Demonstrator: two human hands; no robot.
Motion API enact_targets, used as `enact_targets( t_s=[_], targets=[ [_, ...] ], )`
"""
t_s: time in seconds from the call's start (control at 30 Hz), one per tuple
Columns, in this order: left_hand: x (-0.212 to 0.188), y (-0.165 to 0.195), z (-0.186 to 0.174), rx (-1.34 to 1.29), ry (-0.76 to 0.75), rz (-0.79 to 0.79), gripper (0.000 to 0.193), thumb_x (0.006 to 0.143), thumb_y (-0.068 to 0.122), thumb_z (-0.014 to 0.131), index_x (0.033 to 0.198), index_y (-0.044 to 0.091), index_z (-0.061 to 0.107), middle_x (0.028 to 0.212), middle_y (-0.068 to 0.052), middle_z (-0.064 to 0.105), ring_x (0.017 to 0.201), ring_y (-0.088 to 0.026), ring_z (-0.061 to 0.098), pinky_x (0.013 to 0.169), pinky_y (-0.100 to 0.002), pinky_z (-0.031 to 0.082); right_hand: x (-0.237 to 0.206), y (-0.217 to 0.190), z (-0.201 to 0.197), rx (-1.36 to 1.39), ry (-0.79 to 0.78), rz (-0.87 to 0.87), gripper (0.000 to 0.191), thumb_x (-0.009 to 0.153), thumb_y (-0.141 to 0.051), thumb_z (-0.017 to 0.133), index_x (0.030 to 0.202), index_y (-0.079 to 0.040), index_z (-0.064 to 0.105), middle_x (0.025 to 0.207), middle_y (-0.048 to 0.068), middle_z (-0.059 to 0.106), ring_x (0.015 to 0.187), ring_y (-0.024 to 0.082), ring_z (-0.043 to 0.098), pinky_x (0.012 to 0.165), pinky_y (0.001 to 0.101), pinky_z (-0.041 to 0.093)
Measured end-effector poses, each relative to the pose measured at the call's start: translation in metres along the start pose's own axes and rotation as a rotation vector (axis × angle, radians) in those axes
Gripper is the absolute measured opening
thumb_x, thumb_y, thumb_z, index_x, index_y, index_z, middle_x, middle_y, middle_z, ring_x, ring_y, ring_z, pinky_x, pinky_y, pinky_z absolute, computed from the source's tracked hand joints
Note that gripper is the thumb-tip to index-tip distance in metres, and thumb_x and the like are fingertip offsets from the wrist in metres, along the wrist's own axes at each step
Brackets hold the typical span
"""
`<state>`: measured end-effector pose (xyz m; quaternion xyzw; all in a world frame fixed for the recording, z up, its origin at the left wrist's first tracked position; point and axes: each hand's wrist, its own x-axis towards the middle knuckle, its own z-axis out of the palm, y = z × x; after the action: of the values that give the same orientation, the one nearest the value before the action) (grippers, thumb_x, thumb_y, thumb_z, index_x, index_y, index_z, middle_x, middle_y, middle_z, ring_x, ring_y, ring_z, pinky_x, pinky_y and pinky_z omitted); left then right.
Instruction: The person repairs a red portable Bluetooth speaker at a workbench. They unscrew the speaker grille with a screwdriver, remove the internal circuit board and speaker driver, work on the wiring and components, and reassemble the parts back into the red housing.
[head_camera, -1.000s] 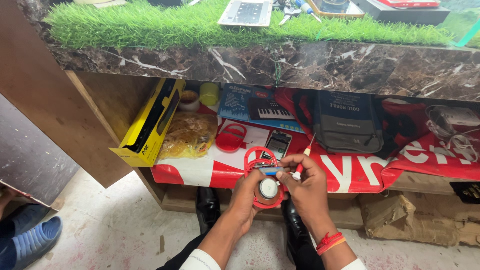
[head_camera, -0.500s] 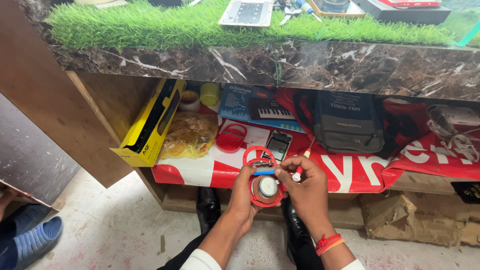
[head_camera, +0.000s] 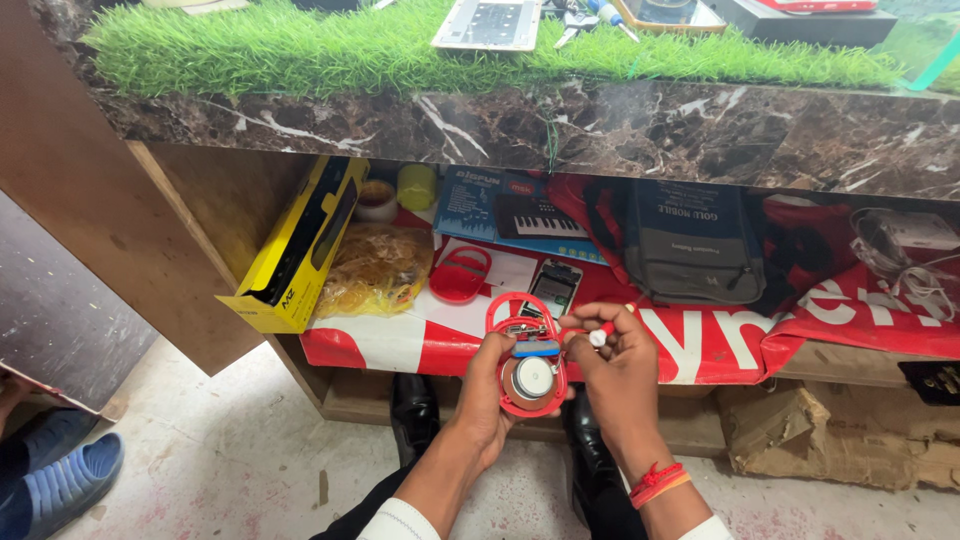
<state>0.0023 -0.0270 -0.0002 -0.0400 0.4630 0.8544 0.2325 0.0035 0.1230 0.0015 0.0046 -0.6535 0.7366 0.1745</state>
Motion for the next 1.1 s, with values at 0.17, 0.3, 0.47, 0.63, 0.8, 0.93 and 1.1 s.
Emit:
enact_targets(
  t_s=[0.17,0.3,0.47,0.63,0.8,0.93,1.1],
  targets=[
    [-0.001,0.0,-0.001,0.038,-0.014,-0.008,0.06,0.094,0.047,0.037,0.123,0.002,0.064,0.095,-0.016,0.076,0.074,-0.028,0.077,0.057,-0.036,0.062,-0.001,-0.001,-0.002,-0.063,-0.081,-0.029,0.024,0.088,0.008,0.064,0.11,-0.001,0.066,0.11,0.01,0.076,0.095,0.01,0.07,0.083,0.0243,0.057],
    [-0.004,0.003,0.001,0.06,-0.012,-0.021,0.06,0.094,0.049,0.038,0.122,0.003,0.065,0.092,-0.015,0.077,0.073,-0.029,0.077,0.056,-0.035,0.061,0.0,-0.003,-0.001,-0.062,-0.097,0.062,0.021,0.091,0.006,0.063,0.11,-0.001,0.068,0.107,0.01,0.078,0.098,0.012,0.072,0.082,0.0257,0.059],
    [-0.009,0.006,0.004,0.089,-0.002,-0.048,0.054,0.092,0.046,0.049,0.122,0.005,0.064,0.09,-0.013,0.077,0.071,-0.027,0.077,0.054,-0.035,0.061,0.001,-0.005,-0.004,-0.115,-0.106,0.089,0.022,0.089,0.006,0.066,0.109,0.0,0.069,0.104,0.01,0.078,0.095,0.013,0.073,0.079,0.027,0.06],
    [-0.011,0.006,0.005,0.216,-0.024,-0.006,0.043,0.091,0.033,0.063,0.121,0.002,0.068,0.086,-0.013,0.075,0.068,-0.025,0.076,0.053,-0.033,0.061,0.005,-0.003,-0.01,-0.168,-0.184,0.131,0.025,0.087,0.008,0.065,0.11,-0.002,0.069,0.102,0.008,0.079,0.095,0.012,0.074,0.075,0.0262,0.059],
    [-0.009,0.004,0.006,0.199,-0.046,-0.03,0.041,0.092,0.031,0.06,0.117,0.0,0.068,0.084,-0.015,0.076,0.068,-0.024,0.077,0.052,-0.033,0.062,0.004,0.005,-0.007,-0.222,-0.104,0.005,0.025,0.086,0.01,0.066,0.108,-0.001,0.068,0.098,0.006,0.076,0.092,0.011,0.073,0.077,0.0247,0.058],
    [-0.009,0.004,0.008,0.178,-0.031,-0.041,0.041,0.092,0.032,0.06,0.117,0.0,0.068,0.084,-0.014,0.076,0.069,-0.023,0.077,0.054,-0.033,0.063,0.003,0.007,-0.006,-0.17,-0.038,0.021,0.024,0.088,0.01,0.064,0.109,-0.002,0.066,0.097,0.007,0.076,0.089,0.01,0.069,0.074,0.0253,0.055],
    [-0.012,0.006,0.009,0.164,-0.019,-0.034,0.042,0.092,0.035,0.061,0.117,0.003,0.068,0.087,-0.012,0.077,0.071,-0.023,0.078,0.057,-0.034,0.063,0.001,0.005,-0.002,-0.11,0.032,-0.008,0.026,0.087,0.012,0.064,0.11,-0.001,0.065,0.097,0.008,0.076,0.089,0.01,0.069,0.077,0.0247,0.056]
  ],
)
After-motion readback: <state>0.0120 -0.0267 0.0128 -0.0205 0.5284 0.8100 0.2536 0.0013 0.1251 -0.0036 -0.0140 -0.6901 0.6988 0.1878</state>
